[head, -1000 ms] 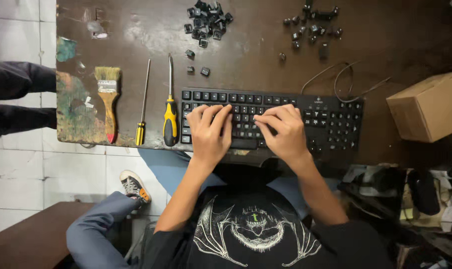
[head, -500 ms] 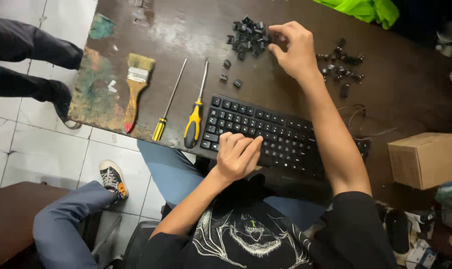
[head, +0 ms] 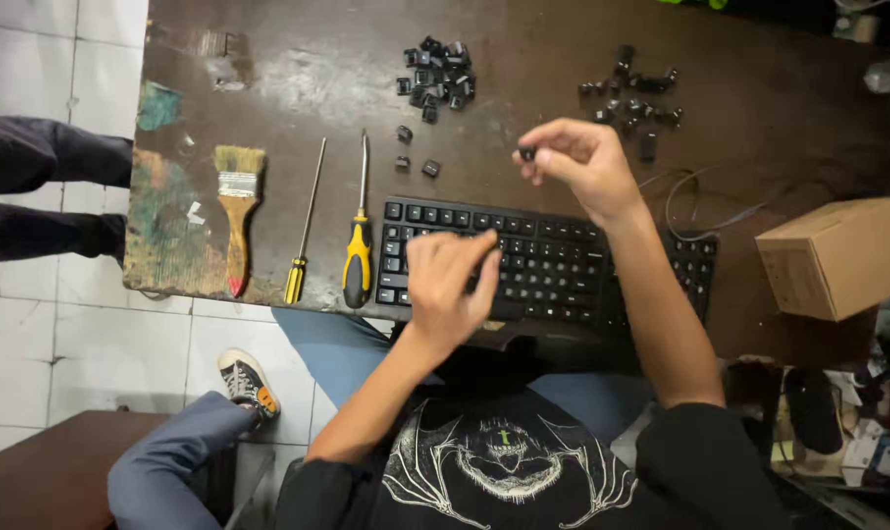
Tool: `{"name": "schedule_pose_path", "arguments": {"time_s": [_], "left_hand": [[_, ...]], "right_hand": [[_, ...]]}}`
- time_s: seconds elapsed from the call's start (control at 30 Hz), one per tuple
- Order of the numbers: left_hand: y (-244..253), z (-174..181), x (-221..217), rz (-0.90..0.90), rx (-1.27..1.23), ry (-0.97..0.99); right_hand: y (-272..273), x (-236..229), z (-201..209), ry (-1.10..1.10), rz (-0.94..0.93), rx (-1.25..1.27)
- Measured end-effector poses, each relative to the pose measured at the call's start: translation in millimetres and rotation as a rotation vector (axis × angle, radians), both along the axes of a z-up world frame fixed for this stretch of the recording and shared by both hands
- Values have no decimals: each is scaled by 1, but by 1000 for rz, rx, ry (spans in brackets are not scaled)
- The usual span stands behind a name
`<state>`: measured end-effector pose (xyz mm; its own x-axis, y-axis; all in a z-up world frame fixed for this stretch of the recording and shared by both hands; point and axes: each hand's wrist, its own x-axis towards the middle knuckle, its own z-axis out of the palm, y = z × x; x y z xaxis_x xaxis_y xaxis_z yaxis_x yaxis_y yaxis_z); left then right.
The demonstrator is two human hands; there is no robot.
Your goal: The person assembles a computer keyboard by inserting black keycaps into the switch housings. They use a yellow screwdriver to press down and secure the keycaps in place. The person works systematically across the keyboard, picking up keycaps from a pile on the table and placing them into the correct positions.
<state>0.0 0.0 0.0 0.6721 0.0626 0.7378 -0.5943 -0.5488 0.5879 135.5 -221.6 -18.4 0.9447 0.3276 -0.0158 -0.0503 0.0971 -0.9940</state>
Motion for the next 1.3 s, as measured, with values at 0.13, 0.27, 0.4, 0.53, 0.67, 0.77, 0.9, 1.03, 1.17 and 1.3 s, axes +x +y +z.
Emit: {"name": "schedule_pose_path", "arguments": {"time_s": [0.13, 0.27, 0.4, 0.53, 0.67, 0.77, 0.9, 1.03, 1.17, 1.3], "left_hand": [[-20, 4, 33, -99, -114, 20], [-36, 6, 37, -267, -297, 179], [-36, 3, 32, -402, -264, 232], [-33, -6, 32, -450, -117, 203], [-33, -1, 32, -515, -104, 190], [-32, 2, 33, -480, -4, 115], [-33, -3, 29, -406, 145, -8], [-34, -19, 23, -365, 180, -21], [-29, -32, 17, -328, 369, 16], [-32, -49, 13, -307, 472, 52]], "right_hand": [[-12, -43, 0, 141, -27, 187], [-21, -71, -14, 44, -95, 106], [-26, -89, -30, 152, -186, 182], [-42, -91, -64, 205, -97, 265], [-45, -97, -74, 247, -77, 252], [-43, -102, -66, 279, -68, 258], [-40, -113, -62, 348, -124, 246], [-39, -127, -46, 335, -163, 207], [-39, -138, -12, -206, -271, -463], [-34, -150, -8, -559, -267, -790]]}}
